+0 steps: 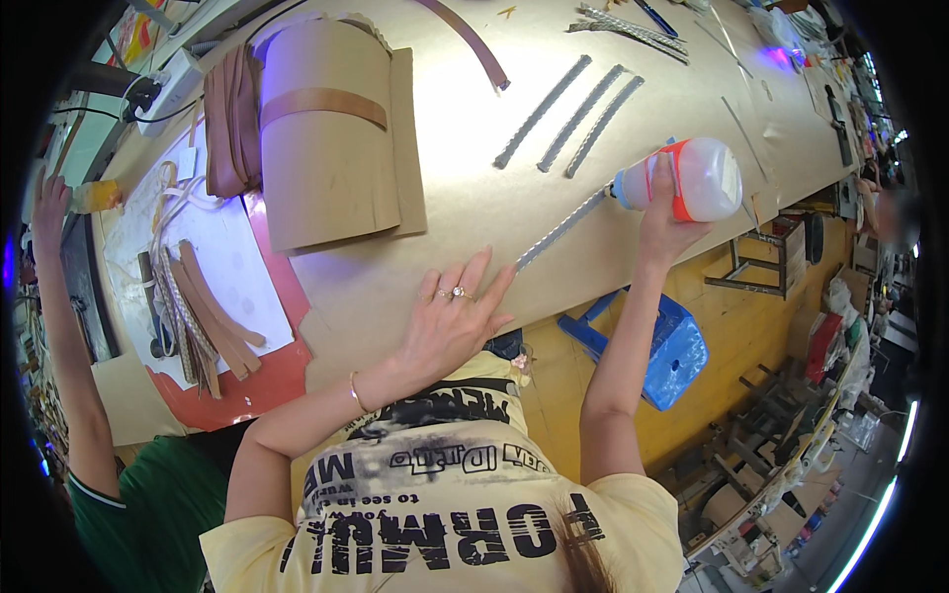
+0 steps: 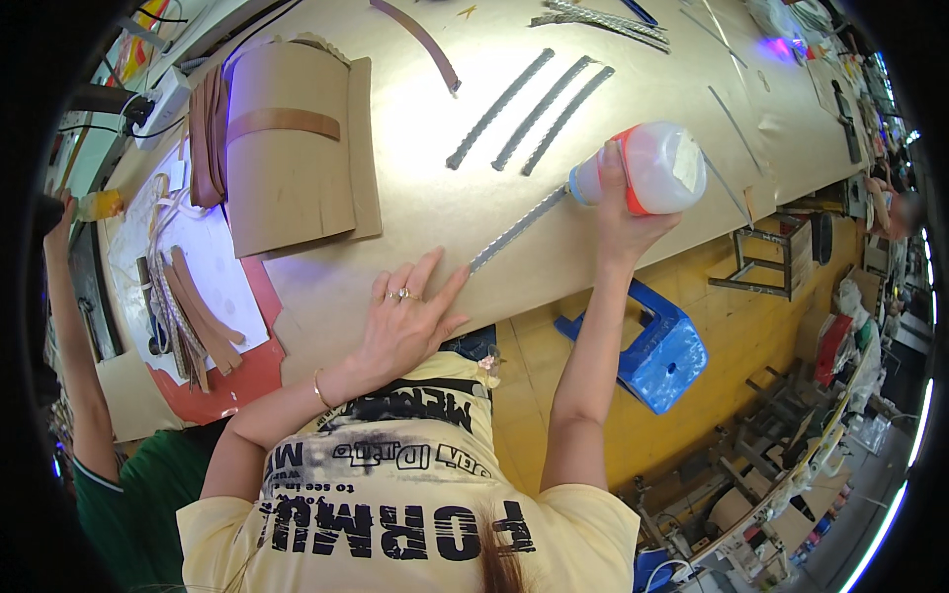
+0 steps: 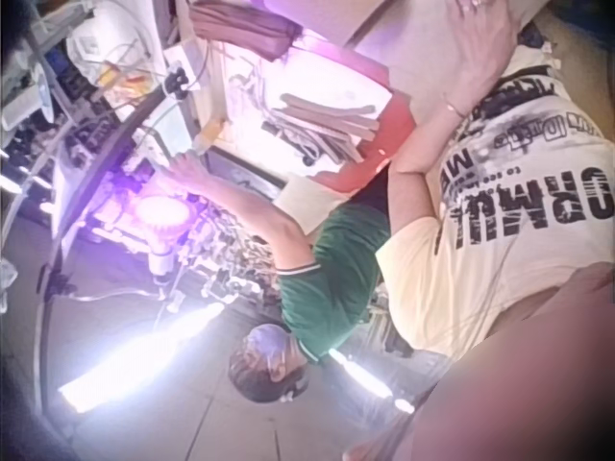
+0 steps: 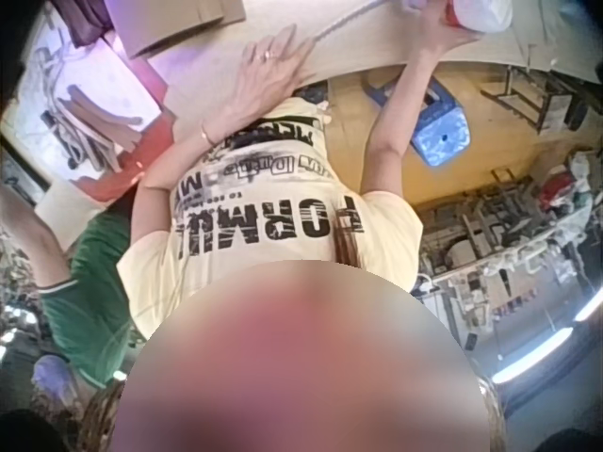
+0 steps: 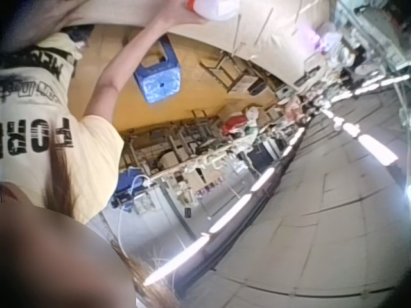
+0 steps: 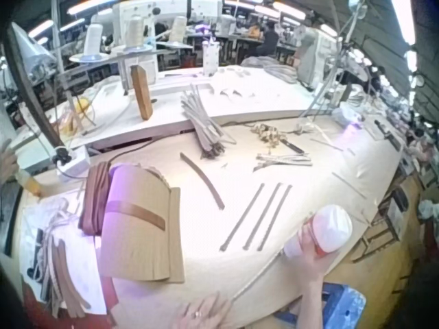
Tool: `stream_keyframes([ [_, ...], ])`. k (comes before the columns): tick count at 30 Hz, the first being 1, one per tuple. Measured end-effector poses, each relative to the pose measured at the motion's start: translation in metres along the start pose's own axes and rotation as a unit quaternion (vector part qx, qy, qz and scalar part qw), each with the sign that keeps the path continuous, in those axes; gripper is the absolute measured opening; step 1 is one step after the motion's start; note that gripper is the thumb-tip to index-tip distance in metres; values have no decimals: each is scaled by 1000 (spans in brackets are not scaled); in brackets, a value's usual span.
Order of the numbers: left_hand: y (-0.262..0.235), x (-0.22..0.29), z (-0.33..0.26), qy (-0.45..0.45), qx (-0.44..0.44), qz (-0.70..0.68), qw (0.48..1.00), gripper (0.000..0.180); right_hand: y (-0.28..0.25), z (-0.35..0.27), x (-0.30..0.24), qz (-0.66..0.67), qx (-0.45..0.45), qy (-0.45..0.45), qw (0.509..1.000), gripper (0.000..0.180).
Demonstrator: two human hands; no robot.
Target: The person applies glue to braided leather strips and wraps them around a cylindrical cardboard form. They repeat this process with multiple strips, pressing each into place to secure it.
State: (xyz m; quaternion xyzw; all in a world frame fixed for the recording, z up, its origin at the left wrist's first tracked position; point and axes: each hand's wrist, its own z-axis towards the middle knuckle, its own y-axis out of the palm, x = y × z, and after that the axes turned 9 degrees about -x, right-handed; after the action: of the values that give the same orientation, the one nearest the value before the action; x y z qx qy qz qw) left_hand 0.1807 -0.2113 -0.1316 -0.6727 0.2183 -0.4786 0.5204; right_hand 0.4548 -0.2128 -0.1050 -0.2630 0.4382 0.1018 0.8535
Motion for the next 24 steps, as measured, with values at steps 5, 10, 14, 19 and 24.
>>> stream_keyframes([
  [5,2,-2,-3,3,5,7,1000,57,2,-12,-5,18,-5,10,1000,44],
  [10,3,-2,-11,3,15,14,1000,54,3,-25,-7,2,-4,-9,1000,44],
  [14,3,-3,-12,-1,-5,12,1000,54,2,-36,-8,4,-9,-10,1000,44],
  [19,2,-3,-11,2,3,9,1000,55,1,-48,-10,-24,-56,-24,998,46],
  [24,3,-2,-12,-2,1,16,1000,54,4,-59,-19,9,-69,-25,997,44],
])
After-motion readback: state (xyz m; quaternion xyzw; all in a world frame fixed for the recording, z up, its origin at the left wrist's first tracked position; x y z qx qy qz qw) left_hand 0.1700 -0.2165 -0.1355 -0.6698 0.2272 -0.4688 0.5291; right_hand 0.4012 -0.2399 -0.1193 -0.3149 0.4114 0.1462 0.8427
